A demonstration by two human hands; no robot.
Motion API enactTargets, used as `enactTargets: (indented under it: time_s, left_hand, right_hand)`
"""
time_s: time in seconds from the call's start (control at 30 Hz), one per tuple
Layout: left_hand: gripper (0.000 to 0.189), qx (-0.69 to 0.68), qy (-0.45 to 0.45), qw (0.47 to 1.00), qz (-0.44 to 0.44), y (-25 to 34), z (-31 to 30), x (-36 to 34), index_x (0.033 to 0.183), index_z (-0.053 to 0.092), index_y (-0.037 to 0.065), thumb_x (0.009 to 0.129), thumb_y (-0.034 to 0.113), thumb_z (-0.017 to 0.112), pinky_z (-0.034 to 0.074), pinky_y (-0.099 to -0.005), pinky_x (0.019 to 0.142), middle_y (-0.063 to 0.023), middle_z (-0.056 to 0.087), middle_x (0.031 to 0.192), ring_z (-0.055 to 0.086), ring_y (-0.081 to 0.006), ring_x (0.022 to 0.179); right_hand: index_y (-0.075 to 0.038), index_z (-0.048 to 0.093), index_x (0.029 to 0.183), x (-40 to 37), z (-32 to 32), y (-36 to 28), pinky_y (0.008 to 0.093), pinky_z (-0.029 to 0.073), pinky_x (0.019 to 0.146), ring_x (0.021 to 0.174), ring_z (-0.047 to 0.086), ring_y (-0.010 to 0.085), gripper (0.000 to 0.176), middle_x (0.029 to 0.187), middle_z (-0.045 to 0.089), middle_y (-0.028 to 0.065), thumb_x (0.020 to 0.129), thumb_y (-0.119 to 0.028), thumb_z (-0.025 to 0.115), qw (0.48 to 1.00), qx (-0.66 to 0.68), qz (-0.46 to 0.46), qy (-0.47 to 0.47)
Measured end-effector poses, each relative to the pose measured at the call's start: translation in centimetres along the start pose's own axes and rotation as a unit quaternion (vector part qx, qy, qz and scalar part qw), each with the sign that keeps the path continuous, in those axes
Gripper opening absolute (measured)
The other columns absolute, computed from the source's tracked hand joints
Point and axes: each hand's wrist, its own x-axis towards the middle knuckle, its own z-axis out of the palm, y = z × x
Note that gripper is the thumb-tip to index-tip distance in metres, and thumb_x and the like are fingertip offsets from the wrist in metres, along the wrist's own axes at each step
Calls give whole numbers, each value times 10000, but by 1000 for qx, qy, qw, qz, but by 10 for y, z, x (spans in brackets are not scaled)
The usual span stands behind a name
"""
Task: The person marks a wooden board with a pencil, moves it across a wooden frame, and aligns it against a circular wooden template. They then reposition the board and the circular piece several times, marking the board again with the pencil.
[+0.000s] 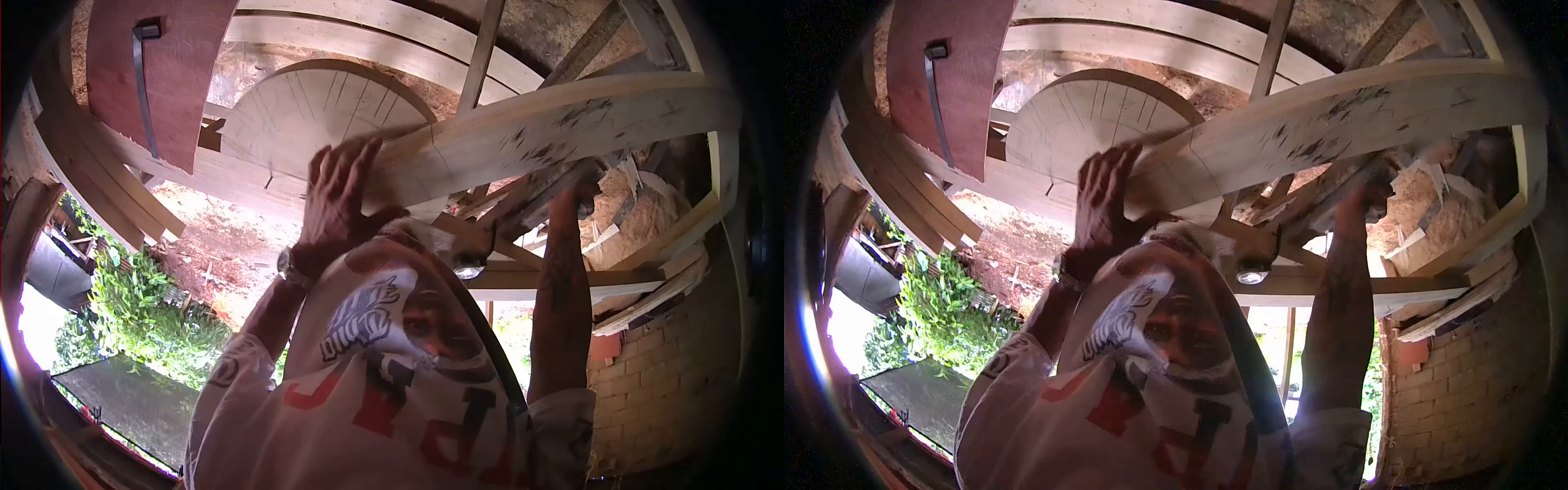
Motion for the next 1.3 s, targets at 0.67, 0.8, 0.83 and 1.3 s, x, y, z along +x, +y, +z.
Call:
enactTargets:
  time_s: [0.67, 0.8, 0.83, 1.3]
  left_hand:
    - [709, 16, 75, 997, -21, 4, 37, -17, 1325, 444, 18, 685, 138, 724, 413, -475, 1032, -190, 538, 1282, 510, -378, 1216]
    - [722, 8, 72, 997, -25, 3, 39, -17, 1321, 439, 16, 663, 124, 718, 403, -479, 1035, -202, 526, 1272, 504, -381, 1206]
    - [721, 8, 70, 997, -26, 4, 38, -16, 1319, 437, 15, 663, 122, 717, 402, -480, 1034, -203, 522, 1277, 502, -381, 1206]
    - [710, 3, 60, 997, -39, 10, 33, -11, 1310, 427, 0, 664, 97, 704, 395, -489, 1027, -214, 502, 1287, 489, -393, 1205]
  right_hand:
    - [-98, 643, 1202, -62, -49, 40, 478, 516, 642, 890, 645, 306, 338, 1131, 636, 136, 896, -240, 620, 873, -398, -281, 22]
    - [-34, 692, 1174, -129, -128, 71, 532, 501, 632, 903, 656, 397, 321, 1180, 655, 221, 906, -184, 599, 795, -491, -344, 93]
    - [-29, 685, 1191, -140, -133, 76, 552, 499, 638, 914, 656, 417, 337, 1171, 655, 235, 905, -187, 602, 784, -508, -336, 118]
    - [-80, 690, 1193, -114, -94, 67, 540, 525, 644, 1003, 635, 420, 352, 1186, 654, 194, 875, -225, 645, 801, -493, -301, 157]
